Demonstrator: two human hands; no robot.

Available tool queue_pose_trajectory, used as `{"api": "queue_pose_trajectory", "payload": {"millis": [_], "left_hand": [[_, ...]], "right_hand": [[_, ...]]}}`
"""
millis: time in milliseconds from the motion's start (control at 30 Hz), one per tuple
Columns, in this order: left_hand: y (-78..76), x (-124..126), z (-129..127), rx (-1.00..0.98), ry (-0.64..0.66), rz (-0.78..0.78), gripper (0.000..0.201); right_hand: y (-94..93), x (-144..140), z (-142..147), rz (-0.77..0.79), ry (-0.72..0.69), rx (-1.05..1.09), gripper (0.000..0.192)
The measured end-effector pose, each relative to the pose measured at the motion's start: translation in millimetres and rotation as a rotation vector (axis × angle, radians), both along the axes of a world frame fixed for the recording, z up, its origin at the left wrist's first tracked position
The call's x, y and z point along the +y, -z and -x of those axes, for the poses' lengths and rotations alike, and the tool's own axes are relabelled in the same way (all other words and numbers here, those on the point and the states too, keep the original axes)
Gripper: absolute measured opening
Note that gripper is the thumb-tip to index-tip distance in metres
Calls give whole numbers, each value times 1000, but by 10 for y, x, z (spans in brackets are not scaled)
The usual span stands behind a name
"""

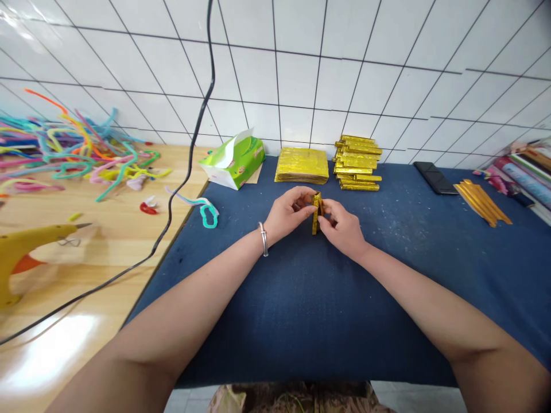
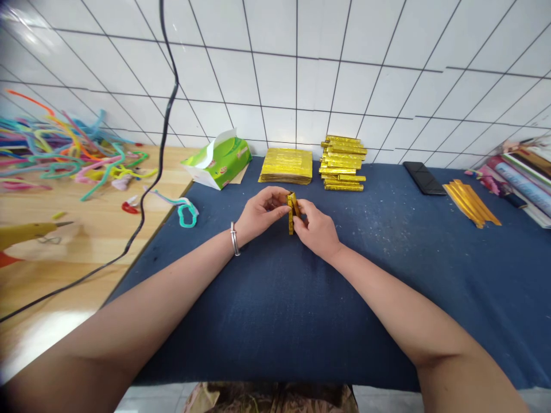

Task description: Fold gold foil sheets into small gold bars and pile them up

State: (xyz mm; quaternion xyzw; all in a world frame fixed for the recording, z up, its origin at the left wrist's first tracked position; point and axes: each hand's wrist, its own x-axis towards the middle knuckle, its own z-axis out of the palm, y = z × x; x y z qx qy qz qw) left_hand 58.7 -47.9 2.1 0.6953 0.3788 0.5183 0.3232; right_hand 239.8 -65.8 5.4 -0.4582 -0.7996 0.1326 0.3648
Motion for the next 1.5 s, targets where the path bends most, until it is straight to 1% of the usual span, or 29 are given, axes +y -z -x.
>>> {"api": "queue_pose_trajectory", "payload": {"millis": [100,300,600,700,833,1033,1200,1333,1500], "left_hand": [[-11,-5,-3,22,-29,-3,29],[-43,-39,-26,91,-132,-29,27],[-55,-47,-54,113,-190,-56,24],[-65,-42,-39,127,-209,-84,20],[-119,-43,2,160,-244,-153,10],[-228,-58,34,224,-235,-219,7],[-269,-62,35,269,-227,-247,5],[-285,-59,40,300,-253,-233,5],[-322,-60,44,299,-264,-207,4]], "right_hand": [[3,-3,3,14,-10,13,41],[11,-9,13,11,-15,14,41],[7,-15,23,-65,7,-76,42],[2,-13,23,-62,-3,-85,43],[-5,-13,22,-49,-2,-83,42],[-26,-14,30,-35,-16,-59,43],[-36,-17,43,-35,-17,-56,44],[-26,-21,48,-48,-22,-53,44],[-11,-23,41,-98,-3,-127,44]]}}
